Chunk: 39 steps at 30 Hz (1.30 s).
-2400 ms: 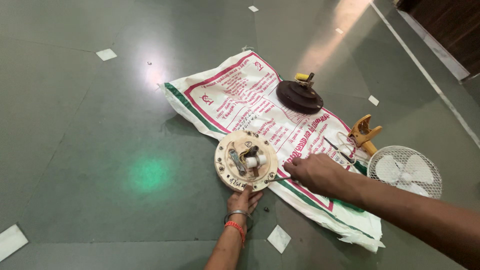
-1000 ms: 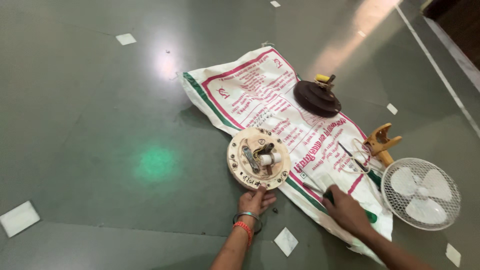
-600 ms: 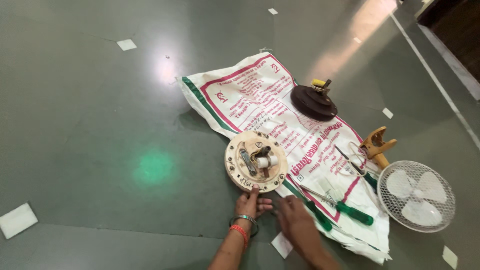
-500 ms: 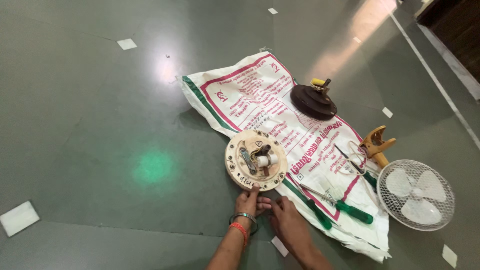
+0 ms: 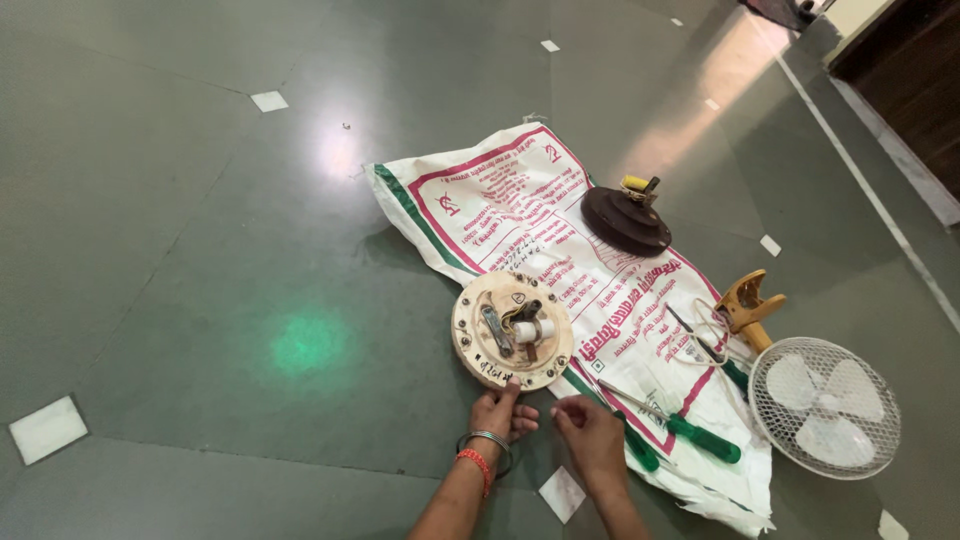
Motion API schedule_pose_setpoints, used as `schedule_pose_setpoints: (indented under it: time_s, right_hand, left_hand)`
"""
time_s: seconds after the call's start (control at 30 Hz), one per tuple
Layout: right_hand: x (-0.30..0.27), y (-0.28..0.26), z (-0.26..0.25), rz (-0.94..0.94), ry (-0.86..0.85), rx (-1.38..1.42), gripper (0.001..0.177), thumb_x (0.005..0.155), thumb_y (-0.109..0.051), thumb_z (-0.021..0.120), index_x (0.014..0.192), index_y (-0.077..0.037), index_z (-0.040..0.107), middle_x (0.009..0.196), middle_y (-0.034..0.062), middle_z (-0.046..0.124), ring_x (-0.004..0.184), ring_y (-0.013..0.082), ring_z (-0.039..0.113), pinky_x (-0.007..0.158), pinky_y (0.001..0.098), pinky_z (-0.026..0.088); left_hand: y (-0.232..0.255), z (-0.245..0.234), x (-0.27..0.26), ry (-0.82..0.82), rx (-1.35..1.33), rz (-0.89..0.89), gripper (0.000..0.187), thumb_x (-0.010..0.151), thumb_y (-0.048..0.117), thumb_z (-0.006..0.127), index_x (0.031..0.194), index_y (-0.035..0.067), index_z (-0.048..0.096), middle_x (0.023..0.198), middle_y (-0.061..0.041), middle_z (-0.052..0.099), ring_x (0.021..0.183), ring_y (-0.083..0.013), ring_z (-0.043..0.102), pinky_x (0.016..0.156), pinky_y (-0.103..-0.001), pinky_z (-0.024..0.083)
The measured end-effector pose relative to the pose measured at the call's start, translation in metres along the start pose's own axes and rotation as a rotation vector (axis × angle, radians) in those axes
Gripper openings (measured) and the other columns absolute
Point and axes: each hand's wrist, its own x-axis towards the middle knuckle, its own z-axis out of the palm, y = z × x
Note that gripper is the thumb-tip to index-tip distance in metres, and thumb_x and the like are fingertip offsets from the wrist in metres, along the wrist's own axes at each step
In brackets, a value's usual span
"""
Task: The person uses a screwdriver to tighten screws on the backplate of an electric fan motor assembly. They then pick up the fan's base and use pliers to adjust a wire or component on it.
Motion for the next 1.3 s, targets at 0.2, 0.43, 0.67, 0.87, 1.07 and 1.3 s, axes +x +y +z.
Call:
schedule_pose_setpoints:
  time_s: [0.2, 0.43, 0.67, 0.87, 1.07, 1.3]
  right_hand:
    - [0.01, -0.026, -0.004, -0.171, 0.098, 0.181, 0.021, 0.085, -0.014, 0.075, 0.104, -0.004, 0.076, 0.094, 0.0081, 0.081, 0.085, 0.0145, 0.079, 0.076, 0.0286, 0.059]
    - [0.006, -0.046, 0.007, -0.268, 0.101, 0.211, 0.02, 0.087, -0.007, 0.07, 0.106, -0.001, 0.075, 0.101, 0.0112, 0.077, 0.092, 0.02, 0.078, 0.08, 0.0315, 0.062]
    - [0.009, -0.05, 0.01, -0.297, 0.119, 0.081, 0.016, 0.086, -0.009, 0.073, 0.101, -0.006, 0.078, 0.095, 0.0092, 0.078, 0.082, 0.0206, 0.078, 0.075, 0.0317, 0.061]
    - [0.003, -0.049, 0.013, -0.343, 0.168, 0.055, 0.014, 0.085, -0.009, 0.074, 0.099, -0.007, 0.077, 0.091, 0.0087, 0.077, 0.076, 0.0213, 0.076, 0.069, 0.0319, 0.059]
    - [-0.002, -0.047, 0.015, -0.368, 0.183, 0.092, 0.014, 0.082, -0.008, 0.075, 0.096, -0.005, 0.074, 0.088, 0.008, 0.074, 0.076, 0.022, 0.076, 0.068, 0.0316, 0.059]
    - [0.0, -0.053, 0.008, -0.431, 0.156, -0.022, 0.012, 0.081, -0.012, 0.077, 0.089, -0.004, 0.072, 0.083, 0.0104, 0.07, 0.074, 0.0278, 0.072, 0.066, 0.0387, 0.056]
  left_hand:
    - [0.006, 0.003, -0.006, -0.014, 0.12, -0.007, 0.052, 0.094, 0.05, 0.067, 0.115, 0.002, 0.065, 0.076, -0.015, 0.076, 0.055, -0.0223, 0.073, 0.05, -0.031, 0.056]
    - [0.002, 0.009, -0.009, -0.036, 0.19, 0.043, 0.055, 0.094, 0.05, 0.068, 0.112, -0.001, 0.068, 0.075, -0.016, 0.076, 0.053, -0.0228, 0.071, 0.046, -0.031, 0.052]
    - [-0.004, 0.005, -0.001, -0.063, 0.149, 0.028, 0.049, 0.096, 0.047, 0.066, 0.112, 0.001, 0.067, 0.076, -0.015, 0.076, 0.055, -0.0213, 0.071, 0.049, -0.031, 0.054]
    - [-0.009, 0.001, 0.007, -0.064, 0.162, 0.017, 0.044, 0.098, 0.044, 0.065, 0.11, 0.002, 0.068, 0.077, -0.014, 0.077, 0.058, -0.021, 0.073, 0.051, -0.029, 0.054]
    - [-0.006, 0.0, 0.003, -0.064, 0.161, 0.025, 0.043, 0.099, 0.042, 0.063, 0.107, 0.0, 0.069, 0.077, -0.013, 0.077, 0.06, -0.022, 0.074, 0.054, -0.031, 0.058]
    - [0.0, 0.002, -0.003, -0.061, 0.167, 0.023, 0.041, 0.1, 0.042, 0.06, 0.108, 0.002, 0.069, 0.079, -0.013, 0.078, 0.061, -0.0225, 0.075, 0.054, -0.031, 0.057]
